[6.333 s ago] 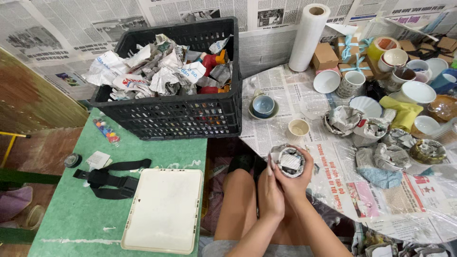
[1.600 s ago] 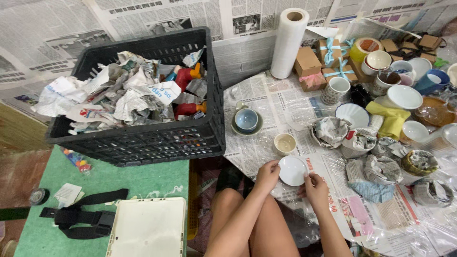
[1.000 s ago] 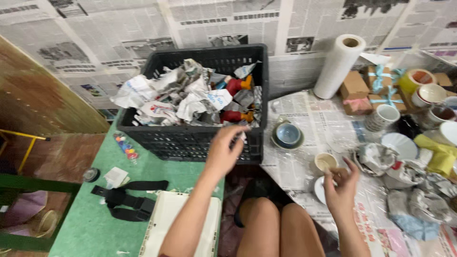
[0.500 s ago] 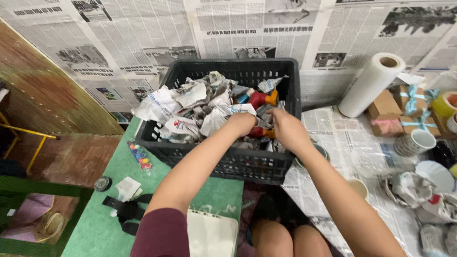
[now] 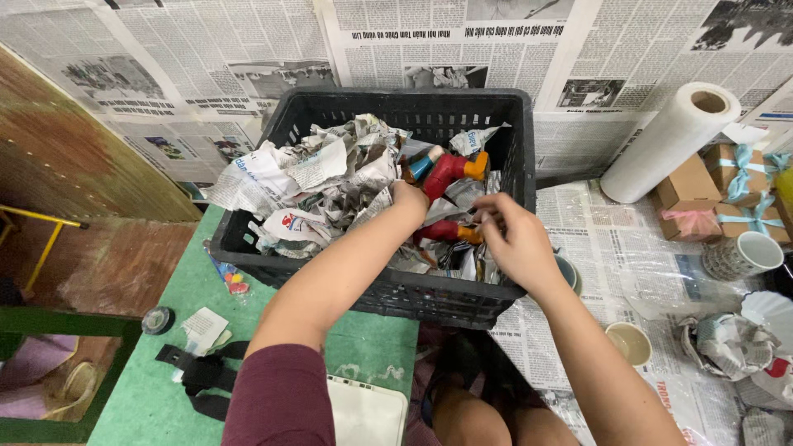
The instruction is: The person sits at a table and wraps small ceramic bowls and cups in newspaper. They pick up a piece of newspaper, place a ceramic item on it, fold the paper around the item, and set the wrapped bundle on the table. This process is repeated for several items.
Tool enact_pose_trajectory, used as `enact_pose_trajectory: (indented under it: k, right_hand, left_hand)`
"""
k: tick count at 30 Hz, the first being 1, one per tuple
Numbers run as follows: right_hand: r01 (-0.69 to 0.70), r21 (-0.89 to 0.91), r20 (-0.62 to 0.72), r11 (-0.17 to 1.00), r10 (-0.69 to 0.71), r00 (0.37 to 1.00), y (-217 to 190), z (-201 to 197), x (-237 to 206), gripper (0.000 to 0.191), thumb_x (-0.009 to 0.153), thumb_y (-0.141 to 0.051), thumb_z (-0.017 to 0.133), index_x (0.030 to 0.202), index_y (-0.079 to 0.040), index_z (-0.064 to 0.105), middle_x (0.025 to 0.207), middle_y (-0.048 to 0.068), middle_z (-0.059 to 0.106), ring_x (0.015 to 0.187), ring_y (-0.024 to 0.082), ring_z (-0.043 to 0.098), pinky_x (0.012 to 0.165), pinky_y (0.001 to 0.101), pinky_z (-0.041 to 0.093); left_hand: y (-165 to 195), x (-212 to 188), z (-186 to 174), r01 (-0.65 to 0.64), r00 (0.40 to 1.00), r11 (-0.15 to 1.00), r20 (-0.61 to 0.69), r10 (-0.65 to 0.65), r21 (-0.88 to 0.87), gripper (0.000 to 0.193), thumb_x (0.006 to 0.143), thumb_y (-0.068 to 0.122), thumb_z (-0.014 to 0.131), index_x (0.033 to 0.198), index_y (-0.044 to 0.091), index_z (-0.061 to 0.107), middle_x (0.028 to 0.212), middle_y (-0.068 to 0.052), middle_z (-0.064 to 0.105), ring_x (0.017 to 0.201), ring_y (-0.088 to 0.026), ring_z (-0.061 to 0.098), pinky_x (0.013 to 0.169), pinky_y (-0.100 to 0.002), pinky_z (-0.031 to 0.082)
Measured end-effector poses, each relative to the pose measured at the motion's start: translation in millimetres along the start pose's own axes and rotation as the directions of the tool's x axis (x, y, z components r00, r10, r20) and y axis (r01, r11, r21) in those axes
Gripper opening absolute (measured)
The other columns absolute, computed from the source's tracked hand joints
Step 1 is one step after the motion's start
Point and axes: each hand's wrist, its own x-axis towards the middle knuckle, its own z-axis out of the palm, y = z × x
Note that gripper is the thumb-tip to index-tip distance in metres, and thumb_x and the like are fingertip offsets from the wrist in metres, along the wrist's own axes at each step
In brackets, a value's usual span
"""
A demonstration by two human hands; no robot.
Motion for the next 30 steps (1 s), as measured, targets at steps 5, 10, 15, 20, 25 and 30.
enact_pose_trajectory:
  k: [5, 10, 15, 20, 25, 30]
  right_hand:
    - [0.171, 0.402, -0.273, 0.900, -0.061, 0.960, 23, 4, 3, 0.022, 0.113, -0.011, 0.042, 0.132, 0.001, 0.045, 0.102, 0.012, 0.069, 0.089, 0.020, 0.070, 0.082, 0.0312, 0.059]
    - [0.183, 0.509, -0.310, 0.841, -0.019, 0.951, 32, 6, 1, 0.019, 0.114, -0.011, 0.043, 0.130, -0.001, 0.039, 0.095, 0.011, 0.066, 0.082, 0.016, 0.067, 0.077, 0.0278, 0.056]
    - [0.119, 0.471, -0.273, 0.874, 0.015, 0.962, 24, 4, -2, 0.017, 0.111, -0.008, 0.046, 0.126, -0.001, 0.043, 0.089, 0.010, 0.067, 0.079, 0.012, 0.066, 0.074, 0.0259, 0.056]
    - [0.101, 0.462, -0.257, 0.881, 0.024, 0.966, 17, 3, -2, 0.020, 0.108, -0.006, 0.050, 0.125, 0.000, 0.043, 0.089, 0.009, 0.067, 0.077, 0.012, 0.066, 0.071, 0.0255, 0.055]
    - [0.090, 0.405, -0.250, 0.910, 0.016, 0.968, 15, 4, -3, 0.020, 0.106, -0.006, 0.055, 0.123, 0.001, 0.046, 0.089, 0.008, 0.067, 0.078, 0.012, 0.067, 0.070, 0.0256, 0.054]
    - [0.084, 0.365, -0.240, 0.927, 0.007, 0.971, 12, 3, -3, 0.015, 0.105, -0.005, 0.057, 0.117, 0.002, 0.052, 0.089, 0.008, 0.068, 0.078, 0.011, 0.065, 0.071, 0.0261, 0.054]
  left_hand:
    - [23, 15, -14, -0.204, 0.953, 0.962, -0.262, 0.152, -0.182, 0.033, 0.092, 0.023, 0.065, 0.124, 0.014, 0.072, 0.134, -0.009, 0.065, 0.122, -0.029, 0.065, 0.091, -0.044, 0.056]
    - [65, 40, -44, -0.359, 0.920, 0.815, -0.320, 0.227, -0.454, 0.061, 0.086, 0.032, 0.070, 0.137, 0.004, 0.052, 0.137, -0.020, 0.055, 0.124, -0.037, 0.057, 0.095, -0.049, 0.050]
    - [89, 51, -57, -0.412, 0.911, 0.716, -0.241, 0.335, -0.563, 0.068, 0.088, 0.043, 0.068, 0.142, 0.006, 0.050, 0.143, -0.018, 0.051, 0.129, -0.035, 0.053, 0.099, -0.048, 0.048]
    - [88, 53, -49, -0.344, 0.937, 0.745, -0.161, 0.309, -0.571, 0.076, 0.089, 0.055, 0.067, 0.146, 0.008, 0.047, 0.149, -0.015, 0.048, 0.133, -0.034, 0.050, 0.103, -0.047, 0.046]
    - [64, 45, -15, -0.107, 0.993, 0.913, -0.081, 0.081, -0.394, 0.068, 0.093, 0.054, 0.061, 0.148, 0.016, 0.049, 0.155, -0.008, 0.047, 0.138, -0.031, 0.050, 0.103, -0.052, 0.046]
    - [62, 40, -18, -0.203, 0.972, 0.919, 0.044, 0.231, -0.339, 0.066, 0.089, 0.051, 0.066, 0.144, 0.016, 0.053, 0.149, -0.008, 0.052, 0.133, -0.030, 0.053, 0.102, -0.050, 0.047]
